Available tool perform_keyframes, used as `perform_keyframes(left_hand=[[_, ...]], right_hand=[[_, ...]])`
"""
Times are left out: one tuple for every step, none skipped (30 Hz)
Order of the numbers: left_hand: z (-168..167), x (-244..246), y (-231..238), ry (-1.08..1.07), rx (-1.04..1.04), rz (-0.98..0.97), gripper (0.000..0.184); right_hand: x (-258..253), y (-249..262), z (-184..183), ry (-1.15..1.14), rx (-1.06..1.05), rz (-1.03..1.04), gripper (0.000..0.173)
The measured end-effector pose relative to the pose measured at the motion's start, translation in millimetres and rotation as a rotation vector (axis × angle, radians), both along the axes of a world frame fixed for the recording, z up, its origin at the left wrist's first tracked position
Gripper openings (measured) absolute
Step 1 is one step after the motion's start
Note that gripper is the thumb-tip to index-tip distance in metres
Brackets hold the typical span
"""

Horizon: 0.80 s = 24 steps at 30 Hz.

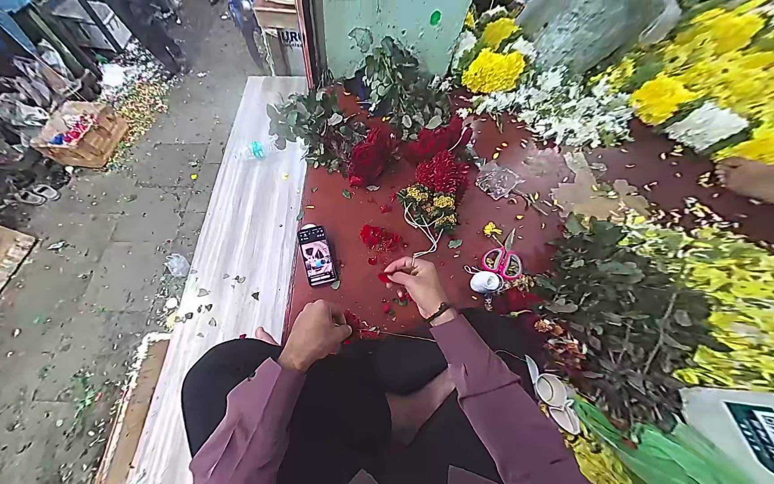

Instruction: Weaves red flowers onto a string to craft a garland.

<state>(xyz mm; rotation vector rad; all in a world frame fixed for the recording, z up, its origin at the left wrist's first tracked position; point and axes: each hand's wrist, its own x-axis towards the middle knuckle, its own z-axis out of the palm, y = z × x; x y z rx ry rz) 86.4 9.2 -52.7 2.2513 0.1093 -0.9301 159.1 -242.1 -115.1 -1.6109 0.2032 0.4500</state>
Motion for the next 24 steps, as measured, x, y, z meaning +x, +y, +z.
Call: perform_keyframes(left_hand=[[-1, 1, 0, -0.002, 0.003, -0.002, 0.015], [-1, 2, -1, 0.001, 0.006, -0.004, 0.015], [-2, 3, -2, 0.003, 0.008, -0.007, 0.015], [-3, 3, -2, 0.005, 0.007, -0.007, 0.015], [-4, 3, -2, 0.008, 0.000, -0.004, 0.016], [-4, 2, -2, 0.008, -0.006, 0.000, 0.016], [-5, 2, -2, 0.007, -0.010, 0.005, 0.016], [-5, 2, -2, 0.002, -0.012, 0.016, 0.017], [-5, 2, -1, -0.005, -0.010, 0.030, 0.017], [-5, 1, -1, -0.010, -0.004, 0.045, 0.017], [-5, 1, -1, -0.016, 0.003, 0.065, 0.017], [-5, 2, -1, -0.016, 0.006, 0.087, 0.017], [-5, 2, -1, -0.016, 0.005, 0.112, 0.017], [-5, 2, -1, -0.018, -0.001, 0.136, 0.017], [-4, 2, 0, -0.021, -0.012, 0.159, 0.017], [-4, 3, 0, -0.024, -0.024, 0.182, 0.018], [-3, 3, 0, -0.029, -0.040, 0.201, 0.019], [-2, 3, 0, -0.028, -0.063, 0.218, 0.020], [-2, 3, -1, -0.025, -0.091, 0.233, 0.021], [-2, 2, -1, -0.021, -0.124, 0.244, 0.021], [-3, 2, -1, -0.019, -0.164, 0.250, 0.020], [-2, 2, -1, -0.018, -0.201, 0.251, 0.018], [-1, 2, -2, -0.019, -0.231, 0.244, 0.017], [0, 3, -4, -0.021, -0.258, 0.234, 0.016]], right_hand=[[-5, -1, 2, -0.015, 0.017, -0.001, 0.013], [-9, -3, 4, -0.032, 0.030, 0.006, 0.014], [-13, -4, 5, -0.053, 0.046, 0.018, 0.016], [-16, -4, 6, -0.078, 0.060, 0.033, 0.018], [-18, -4, 7, -0.107, 0.076, 0.054, 0.020], [-19, -3, 6, -0.141, 0.087, 0.075, 0.023], [-19, -2, 6, -0.170, 0.089, 0.092, 0.026], [-18, -1, 6, -0.195, 0.084, 0.105, 0.028], [-18, 1, 6, -0.216, 0.082, 0.110, 0.025], [-18, 2, 7, -0.229, 0.070, 0.111, 0.022], [-18, 4, 8, -0.239, 0.052, 0.109, 0.017], [-20, 5, 10, -0.249, 0.036, 0.099, 0.014], [-22, 7, 12, -0.252, 0.031, 0.093, 0.012], [-25, 8, 16, -0.250, 0.038, 0.088, 0.011], [-29, 10, 20, -0.243, 0.060, 0.078, 0.012], [-33, 13, 24, -0.224, 0.092, 0.057, 0.016], [-38, 16, 29, -0.187, 0.129, 0.036, 0.024], [-43, 19, 33, -0.138, 0.163, 0.029, 0.034], [-48, 21, 37, -0.083, 0.194, 0.030, 0.042], [-54, 24, 41, -0.026, 0.227, 0.033, 0.048], [-58, 26, 43, 0.023, 0.258, 0.038, 0.052], [-62, 29, 43, 0.062, 0.273, 0.041, 0.054], [-64, 31, 42, 0.089, 0.267, 0.039, 0.056], [-65, 33, 39, 0.106, 0.245, 0.036, 0.058]])
